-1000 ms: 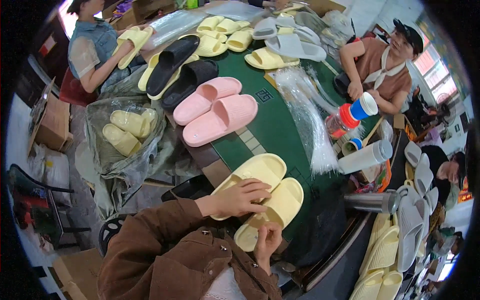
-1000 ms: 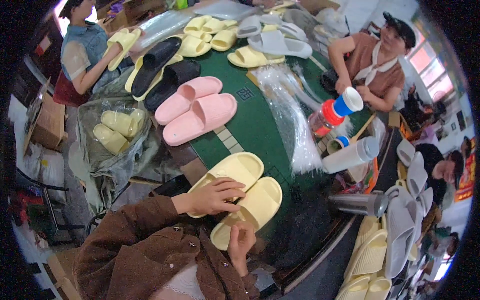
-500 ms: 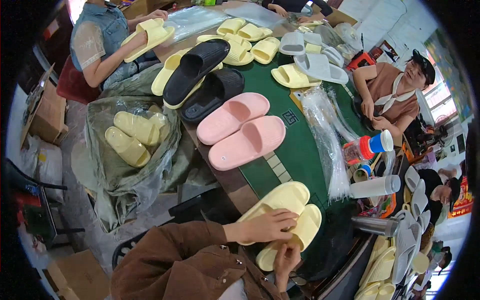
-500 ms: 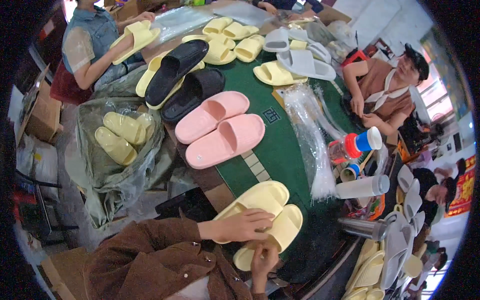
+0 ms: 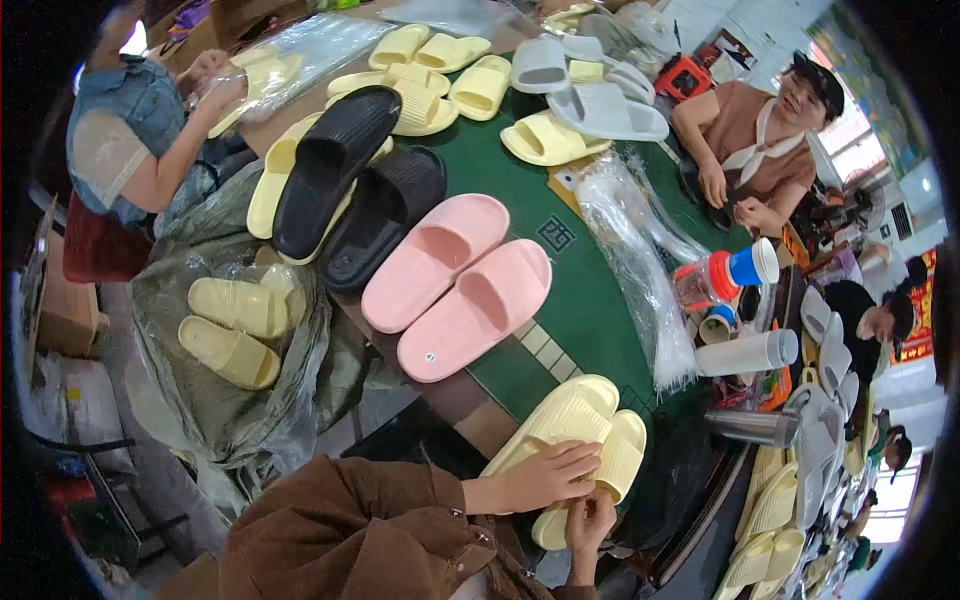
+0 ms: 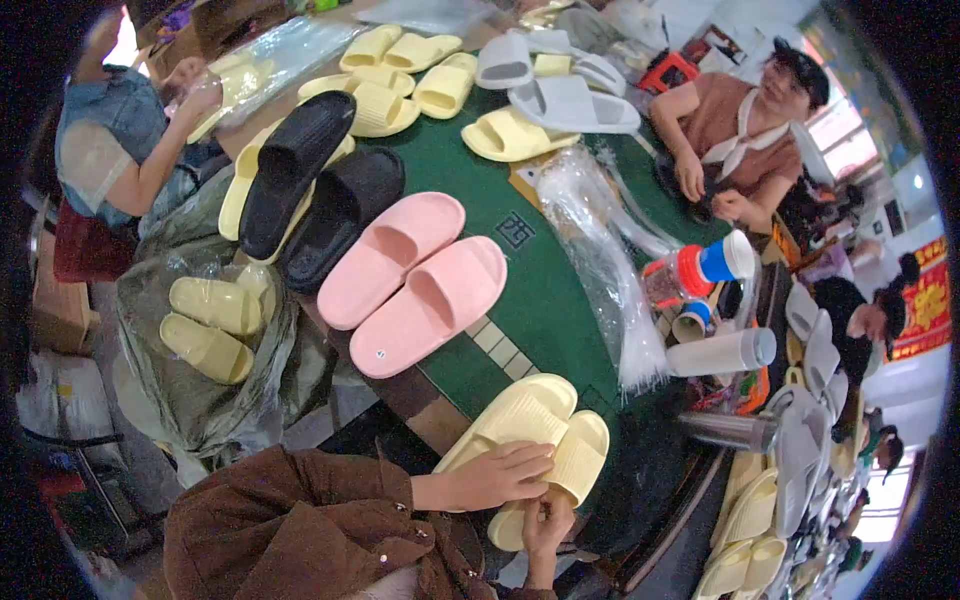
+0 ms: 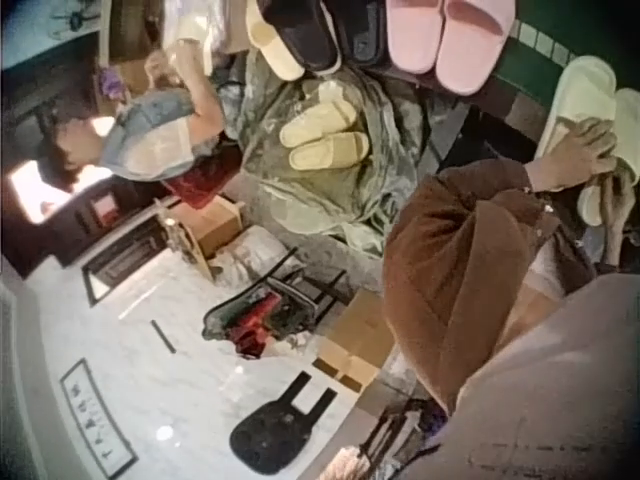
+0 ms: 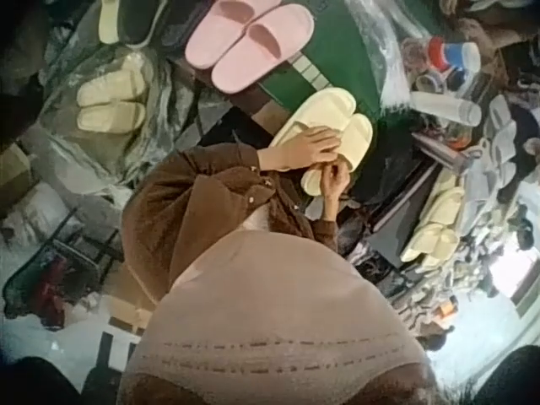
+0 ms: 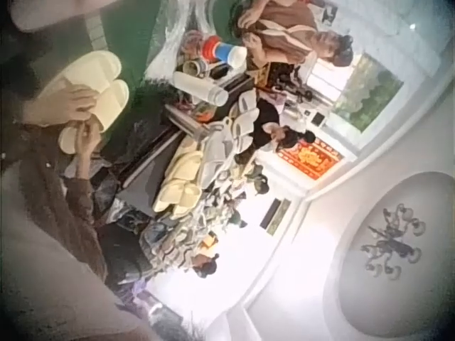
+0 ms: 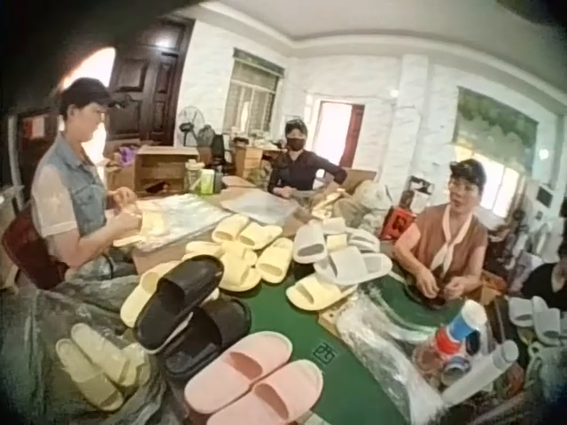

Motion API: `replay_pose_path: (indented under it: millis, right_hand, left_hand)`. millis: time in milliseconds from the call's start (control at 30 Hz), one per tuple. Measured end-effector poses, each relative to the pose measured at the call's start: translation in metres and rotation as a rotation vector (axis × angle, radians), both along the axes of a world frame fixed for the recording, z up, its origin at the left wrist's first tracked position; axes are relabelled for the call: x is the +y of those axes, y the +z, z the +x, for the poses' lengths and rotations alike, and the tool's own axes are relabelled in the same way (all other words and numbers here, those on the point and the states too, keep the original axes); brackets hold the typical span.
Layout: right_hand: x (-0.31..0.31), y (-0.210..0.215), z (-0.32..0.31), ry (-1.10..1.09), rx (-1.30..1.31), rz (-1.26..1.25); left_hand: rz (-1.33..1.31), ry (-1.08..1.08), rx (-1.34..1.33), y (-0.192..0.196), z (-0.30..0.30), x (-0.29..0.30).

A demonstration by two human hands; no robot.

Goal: Manually assemble and inspect foam slides/shoes by attaching tags and organizing pairs.

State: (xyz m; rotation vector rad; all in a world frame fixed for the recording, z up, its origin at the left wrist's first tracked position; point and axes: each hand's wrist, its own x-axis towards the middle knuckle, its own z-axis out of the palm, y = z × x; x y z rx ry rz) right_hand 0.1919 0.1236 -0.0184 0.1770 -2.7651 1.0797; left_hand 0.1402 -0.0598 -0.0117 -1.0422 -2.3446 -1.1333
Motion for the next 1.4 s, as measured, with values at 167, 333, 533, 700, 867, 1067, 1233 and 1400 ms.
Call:
replay_pose_path:
  millis: [167,333,533,700,867,1067,1233,1400]
  right_hand:
    - [-0.003,0.003,0.002,0.022,0.086,-0.006]
    - [-0.001,0.005,0.008,0.007,0.102,-0.094]
    - [-0.001,0.008,0.007,0.063,0.1,-0.286]
    - [-0.006,0.028,0.029,0.111,0.156,-0.484]
    - [0.004,0.01,0.045,0.026,0.025,-0.703]
    - [-0.002,0.019,0.037,0.198,0.241,-0.449]
    - [-0.021,0.028,0.028,0.407,0.086,-0.59]
    - [0.001,0.014,0.02,0.423,-0.174,-0.885]
  left_hand:
    - [-0.018,0.001,-0.011,0.008,0.006,-0.004]
    - [-0.025,0.024,0.033,0.009,0.008,0.001]
    - [-0.009,0.081,0.163,0.007,-0.005,0.002]
    - [-0.2,0.164,0.162,0.014,-0.003,0.001]
    - [-0.229,0.156,0.152,0.011,0.002,0.011]
    - [-0.286,0.084,0.065,0.023,0.008,0.015]
    - [-0.229,0.087,0.023,0.013,0.005,0.005]
    - [-0.205,0.114,0.054,0.025,0.008,0.009]
